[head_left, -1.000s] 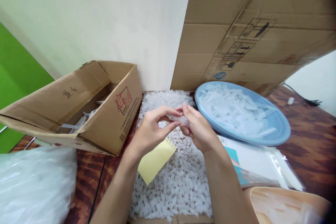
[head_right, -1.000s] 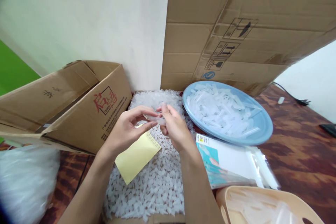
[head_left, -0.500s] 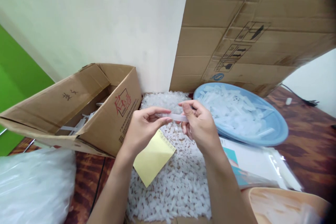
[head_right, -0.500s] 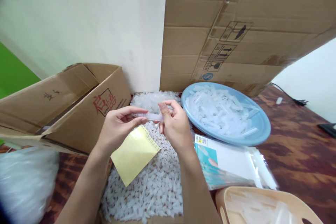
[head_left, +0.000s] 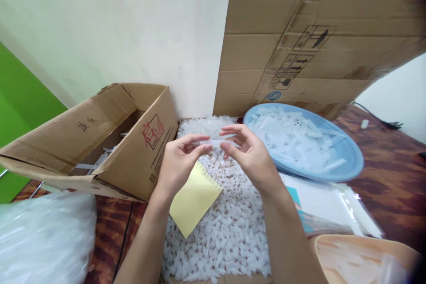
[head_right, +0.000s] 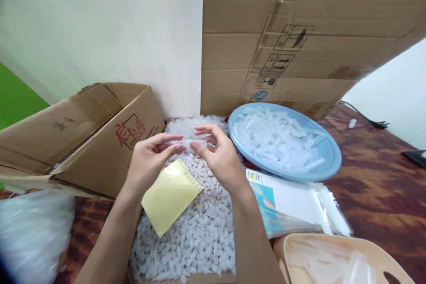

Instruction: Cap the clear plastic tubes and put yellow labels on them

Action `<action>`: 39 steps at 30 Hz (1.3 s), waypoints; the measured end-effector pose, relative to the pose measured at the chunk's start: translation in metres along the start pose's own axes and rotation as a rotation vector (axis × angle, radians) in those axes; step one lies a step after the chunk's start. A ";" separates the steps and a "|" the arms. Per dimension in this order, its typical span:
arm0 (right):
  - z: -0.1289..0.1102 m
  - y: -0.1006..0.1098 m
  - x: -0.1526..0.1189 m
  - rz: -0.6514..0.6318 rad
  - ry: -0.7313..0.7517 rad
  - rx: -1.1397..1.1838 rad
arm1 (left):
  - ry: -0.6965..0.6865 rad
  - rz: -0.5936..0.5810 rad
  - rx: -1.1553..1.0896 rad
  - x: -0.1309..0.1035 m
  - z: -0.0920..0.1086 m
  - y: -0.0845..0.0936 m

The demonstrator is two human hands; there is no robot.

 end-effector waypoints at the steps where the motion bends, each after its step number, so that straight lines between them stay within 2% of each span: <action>1: -0.002 0.000 0.000 -0.027 0.042 0.003 | 0.005 0.001 0.003 0.000 0.000 0.000; 4: -0.001 0.001 0.000 -0.012 0.008 -0.075 | -0.013 -0.032 0.023 -0.001 0.000 -0.002; 8: 0.009 0.002 0.001 0.118 -0.140 -0.124 | -0.057 -0.072 0.082 -0.002 -0.003 -0.005; 10: 0.008 0.003 0.002 0.153 -0.096 -0.073 | -0.094 -0.103 0.160 -0.002 -0.004 -0.007; 12: 0.002 0.005 0.002 0.158 0.021 -0.048 | -0.142 -0.179 0.284 -0.002 -0.005 -0.008; 15: -0.008 0.006 -0.002 0.053 0.149 -0.049 | -0.149 -0.346 0.361 -0.005 -0.007 -0.010; 18: -0.009 0.002 -0.009 -0.199 0.028 0.096 | -0.077 -0.479 0.251 -0.009 -0.009 -0.013; 20: -0.006 -0.001 -0.012 -0.284 -0.073 0.195 | -0.039 -0.525 0.190 -0.011 -0.010 -0.016; 22: -0.004 -0.005 -0.011 -0.232 -0.073 0.230 | -0.069 -0.461 0.199 -0.011 -0.009 -0.019; 26: -0.002 -0.017 -0.009 0.072 0.001 0.260 | -0.240 -0.076 0.335 -0.010 -0.006 -0.021; 28: -0.003 -0.022 -0.010 0.193 0.003 0.264 | -0.277 0.044 0.391 -0.010 -0.007 -0.021; 29: -0.003 -0.024 -0.010 0.225 0.005 0.258 | -0.285 0.063 0.406 -0.010 -0.007 -0.021; 30: -0.003 -0.024 -0.011 0.237 0.010 0.250 | -0.293 0.055 0.410 -0.010 -0.007 -0.021; 32: -0.005 -0.021 -0.011 0.207 0.033 0.249 | -0.303 -0.042 0.398 -0.009 -0.007 -0.019; 36: -0.006 -0.014 -0.010 0.008 0.064 0.260 | -0.276 -0.326 0.364 -0.009 -0.005 -0.018; 37: -0.005 -0.013 -0.009 -0.015 0.059 0.259 | -0.267 -0.351 0.363 -0.010 -0.005 -0.019; 39: -0.002 -0.014 -0.008 0.022 0.047 0.277 | -0.268 -0.314 0.407 -0.011 -0.007 -0.021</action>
Point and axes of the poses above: each hand's wrist, its own x-axis towards the middle knuckle, its own y-axis out of the back of the hand, z = x × y, the point moved 3 cm from there along x, towards the middle knuckle, and after that the axes turned 13 degrees about z, right-handed, at the moved point
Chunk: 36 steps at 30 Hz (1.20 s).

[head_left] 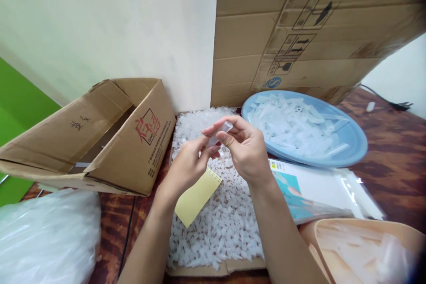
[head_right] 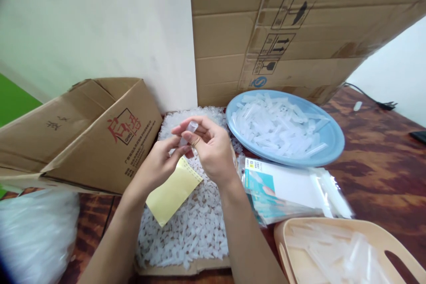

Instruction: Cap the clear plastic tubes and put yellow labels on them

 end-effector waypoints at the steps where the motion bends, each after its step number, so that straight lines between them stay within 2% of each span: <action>1: 0.003 -0.001 0.001 0.051 0.006 0.021 | 0.002 0.044 0.053 0.000 0.000 -0.002; 6: 0.016 -0.011 -0.001 0.315 0.037 0.137 | -0.085 0.340 0.476 -0.003 -0.002 -0.016; 8: 0.019 -0.015 -0.003 0.380 0.024 0.121 | -0.100 0.408 0.612 -0.003 -0.003 -0.018; 10: 0.021 -0.016 -0.004 0.420 0.018 0.050 | -0.071 0.363 0.687 -0.003 -0.005 -0.018; 13: 0.024 -0.009 0.000 0.432 0.042 -0.018 | 0.025 0.169 0.757 -0.004 -0.008 -0.015; 16: 0.025 0.001 0.007 0.346 0.072 0.050 | 0.170 -0.057 0.850 -0.010 -0.019 -0.007; 18: 0.023 0.007 0.010 0.275 0.064 0.107 | 0.252 -0.208 0.822 -0.015 -0.033 -0.003; 20: 0.020 0.010 0.011 0.233 0.041 0.135 | 0.288 -0.277 0.742 -0.018 -0.047 0.001; 24: 0.018 0.013 0.011 0.236 -0.009 0.108 | 0.347 -0.252 0.687 -0.018 -0.071 0.012; 28: 0.021 0.011 0.011 0.276 -0.047 0.065 | 0.366 -0.235 0.655 -0.018 -0.078 0.020; 33: 0.024 0.010 0.011 0.222 -0.060 0.004 | 0.293 -0.177 0.542 -0.009 -0.063 0.031; 36: 0.024 0.015 0.013 0.221 -0.007 -0.044 | 0.169 -0.032 0.357 0.000 -0.044 0.044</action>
Point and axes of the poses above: each hand's wrist, its own x-axis towards the middle knuckle, its own y-axis out of the back of the hand, z = x × y, the point moved 3 cm from there along x, towards the middle knuckle, and after that the axes turned 13 degrees about z, right-handed, at the moved point
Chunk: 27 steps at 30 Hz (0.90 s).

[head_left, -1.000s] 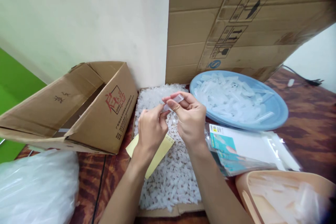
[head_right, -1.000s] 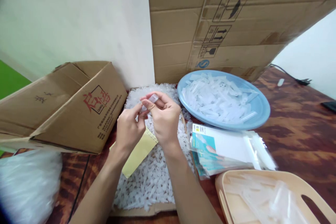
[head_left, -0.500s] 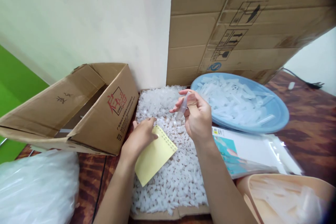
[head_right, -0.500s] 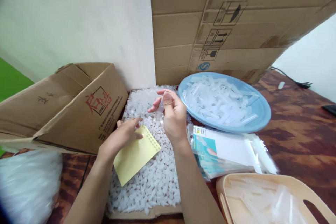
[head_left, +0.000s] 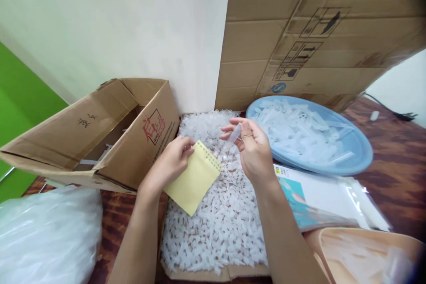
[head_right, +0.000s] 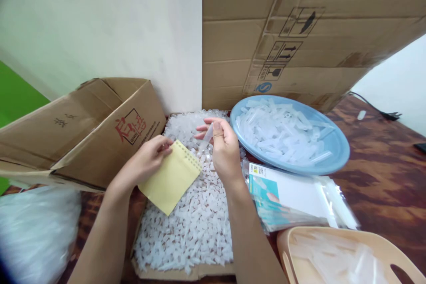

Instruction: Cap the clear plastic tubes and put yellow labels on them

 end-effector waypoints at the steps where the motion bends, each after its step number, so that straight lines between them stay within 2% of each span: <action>1: 0.000 0.002 0.001 0.003 0.015 -0.027 | -0.016 0.059 -0.079 0.001 0.005 0.007; 4: -0.001 0.006 0.002 -0.052 -0.022 -0.140 | 0.018 0.186 -0.281 0.000 0.015 0.022; 7: -0.008 0.005 -0.001 -0.177 -0.044 -0.321 | 0.023 0.289 -0.367 -0.003 0.023 0.029; 9: -0.013 0.001 -0.006 -0.326 -0.058 -0.393 | 0.005 0.361 -0.351 -0.004 0.027 0.030; 12: -0.014 -0.007 -0.016 -0.552 -0.157 -0.372 | -0.025 0.439 -0.309 -0.004 0.032 0.028; 14: -0.012 -0.010 -0.019 -0.555 -0.200 -0.327 | -0.109 0.480 -0.260 -0.004 0.037 0.027; 17: -0.011 -0.011 -0.019 -0.453 -0.192 -0.274 | -0.310 0.514 -0.091 -0.006 0.047 0.027; 20: -0.012 -0.009 -0.017 -0.414 -0.162 -0.265 | -0.431 0.452 0.012 -0.007 0.053 0.025; 23: -0.014 -0.007 -0.015 -0.429 -0.116 -0.264 | -0.460 0.403 -0.079 -0.008 0.055 0.020; 27: -0.016 -0.007 -0.014 -0.449 -0.006 -0.320 | -0.380 0.390 -0.277 -0.006 0.056 0.013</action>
Point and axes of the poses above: each hand's wrist, its own x-axis towards the middle knuckle, its own y-axis out of the back of the hand, z = x × y, the point moved 3 cm from there along x, towards the middle knuckle, and after that the axes turned 13 degrees about z, right-handed, at the moved point
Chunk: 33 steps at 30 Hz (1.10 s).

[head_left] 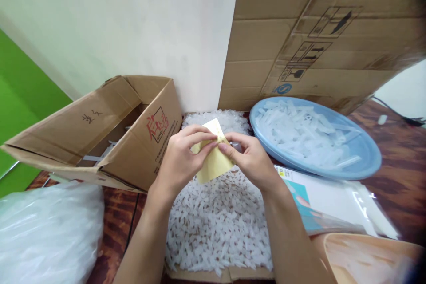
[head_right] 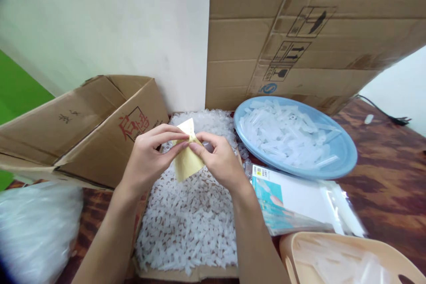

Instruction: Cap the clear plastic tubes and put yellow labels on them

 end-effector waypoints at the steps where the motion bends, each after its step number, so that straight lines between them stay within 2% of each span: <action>1: 0.000 0.000 0.000 0.004 0.022 -0.016 | 0.028 0.009 -0.025 0.000 0.000 -0.001; 6: 0.000 0.001 0.000 0.030 0.091 -0.072 | 0.090 0.030 -0.067 0.000 0.003 -0.002; 12: -0.003 0.001 -0.001 0.027 0.102 -0.109 | 0.054 0.051 -0.048 0.000 0.005 -0.001; 16: -0.007 0.003 -0.001 0.054 0.161 -0.169 | 0.023 0.016 -0.028 0.000 0.005 -0.001; 23: -0.010 0.003 0.000 0.029 0.245 -0.219 | 0.010 -0.025 -0.027 0.001 0.005 0.000; 33: -0.009 0.004 -0.001 0.036 0.243 -0.199 | -0.010 -0.085 0.000 0.000 0.002 -0.003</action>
Point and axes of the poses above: each hand's wrist, its own x-axis towards the middle knuckle, its own y-axis out of the back of the hand, z = x × y, the point moved 3 cm from there along x, towards the middle knuckle, and after that the axes turned 13 degrees about z, right-handed, at the moved point
